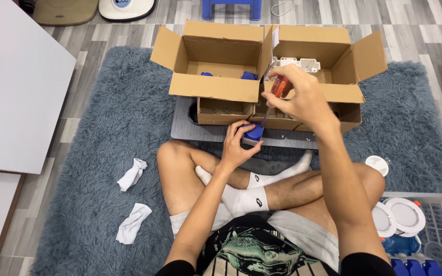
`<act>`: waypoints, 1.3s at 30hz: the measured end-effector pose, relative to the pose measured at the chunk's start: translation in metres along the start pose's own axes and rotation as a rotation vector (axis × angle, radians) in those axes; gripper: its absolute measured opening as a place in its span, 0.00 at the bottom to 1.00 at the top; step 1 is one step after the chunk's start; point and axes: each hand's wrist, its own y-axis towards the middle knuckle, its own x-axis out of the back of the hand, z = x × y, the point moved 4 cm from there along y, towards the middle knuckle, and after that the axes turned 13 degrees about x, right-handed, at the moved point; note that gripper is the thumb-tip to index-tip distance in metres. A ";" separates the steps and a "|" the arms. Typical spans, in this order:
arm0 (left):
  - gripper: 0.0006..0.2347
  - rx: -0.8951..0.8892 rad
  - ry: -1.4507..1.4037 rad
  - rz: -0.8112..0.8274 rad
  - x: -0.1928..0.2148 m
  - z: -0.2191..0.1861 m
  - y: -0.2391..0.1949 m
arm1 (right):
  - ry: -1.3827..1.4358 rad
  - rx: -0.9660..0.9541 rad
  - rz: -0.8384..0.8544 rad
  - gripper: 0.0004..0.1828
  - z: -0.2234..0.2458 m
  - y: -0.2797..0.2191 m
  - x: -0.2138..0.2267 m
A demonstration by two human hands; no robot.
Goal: Assembling small electrical components using a screwdriver
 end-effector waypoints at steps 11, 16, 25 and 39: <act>0.23 0.002 -0.014 0.002 0.004 -0.006 0.002 | -0.277 -0.008 -0.006 0.29 0.006 -0.004 -0.005; 0.23 -0.011 -0.006 -0.019 0.003 -0.006 0.001 | 0.464 -0.204 0.115 0.45 0.024 0.001 0.007; 0.23 -0.014 -0.007 -0.028 0.003 -0.007 0.001 | -0.079 -0.079 -0.073 0.29 -0.003 -0.013 -0.010; 0.23 -0.016 0.008 -0.022 0.004 -0.008 0.001 | 0.461 -0.245 0.100 0.47 0.024 -0.001 0.008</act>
